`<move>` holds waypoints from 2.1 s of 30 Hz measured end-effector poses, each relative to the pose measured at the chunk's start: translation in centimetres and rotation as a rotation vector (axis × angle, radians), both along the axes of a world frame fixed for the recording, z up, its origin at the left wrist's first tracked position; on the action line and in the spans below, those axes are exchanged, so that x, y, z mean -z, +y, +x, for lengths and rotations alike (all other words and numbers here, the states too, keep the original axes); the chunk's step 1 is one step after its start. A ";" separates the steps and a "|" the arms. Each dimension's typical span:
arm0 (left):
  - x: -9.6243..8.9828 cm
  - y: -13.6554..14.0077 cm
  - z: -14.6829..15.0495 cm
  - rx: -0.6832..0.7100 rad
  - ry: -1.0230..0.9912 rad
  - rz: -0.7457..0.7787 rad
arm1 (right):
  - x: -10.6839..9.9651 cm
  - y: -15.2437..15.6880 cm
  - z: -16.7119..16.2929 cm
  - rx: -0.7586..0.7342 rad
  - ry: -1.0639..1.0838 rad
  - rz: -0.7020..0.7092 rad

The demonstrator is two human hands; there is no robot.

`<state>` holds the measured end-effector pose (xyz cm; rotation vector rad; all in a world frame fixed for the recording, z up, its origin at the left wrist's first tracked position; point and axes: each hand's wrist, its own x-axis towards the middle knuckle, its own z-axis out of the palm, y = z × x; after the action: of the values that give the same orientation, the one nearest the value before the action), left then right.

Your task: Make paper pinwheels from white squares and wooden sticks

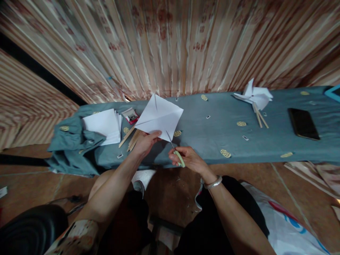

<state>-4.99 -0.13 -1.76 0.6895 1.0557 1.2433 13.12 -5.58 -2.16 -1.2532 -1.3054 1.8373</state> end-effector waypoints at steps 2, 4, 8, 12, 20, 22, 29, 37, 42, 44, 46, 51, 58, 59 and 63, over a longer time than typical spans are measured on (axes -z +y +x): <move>0.0 0.0 0.0 -0.006 -0.002 -0.001 | 0.2 0.0 0.0 0.004 0.006 0.000; 0.0 -0.1 -0.1 -0.005 -0.005 0.001 | 0.3 0.0 0.0 0.003 0.006 -0.009; 0.0 0.0 -0.2 -0.002 -0.011 0.012 | 0.3 0.1 0.0 0.010 0.020 -0.029; 0.1 0.0 -0.2 0.004 -0.004 0.013 | 0.4 0.0 -0.1 0.037 0.026 -0.032; 0.3 -0.5 0.4 0.046 0.056 0.028 | 0.0 0.1 -0.2 0.053 0.019 -0.017; 0.4 -0.5 0.4 0.050 0.068 0.028 | 0.0 0.1 -0.2 0.052 0.010 -0.026; 0.5 -0.3 0.3 0.041 0.055 0.030 | 0.4 0.1 -0.1 0.043 -0.002 -0.026; 0.6 -0.5 0.3 0.069 0.062 0.041 | 0.4 0.2 -0.1 0.047 -0.019 -0.039; 1.0 -0.7 0.6 0.109 0.066 0.044 | 0.3 0.2 -0.1 0.064 -0.015 -0.045; 1.1 -0.7 0.7 0.109 0.067 0.046 | 0.3 0.2 -0.1 0.064 -0.009 -0.043; 1.2 -0.7 0.6 0.106 0.069 0.053 | 0.3 0.2 -0.1 0.058 -0.012 -0.037; 1.0 -0.6 0.5 0.117 0.074 0.048 | 0.5 0.3 -0.2 0.069 -0.020 -0.033; 1.0 -1.1 0.8 0.151 0.030 0.021 | 0.5 0.3 -0.1 0.075 -0.014 -0.030; 1.0 -1.1 0.9 0.159 0.022 0.019 | 0.5 0.3 -0.1 0.075 -0.016 -0.023; 0.9 -1.2 1.0 0.154 0.010 0.022 | 0.5 0.4 -0.2 0.082 -0.021 -0.020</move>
<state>-4.03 -1.37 -2.67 0.7797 0.9793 1.1206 12.97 -5.23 -2.64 -1.3198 -1.2312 1.7889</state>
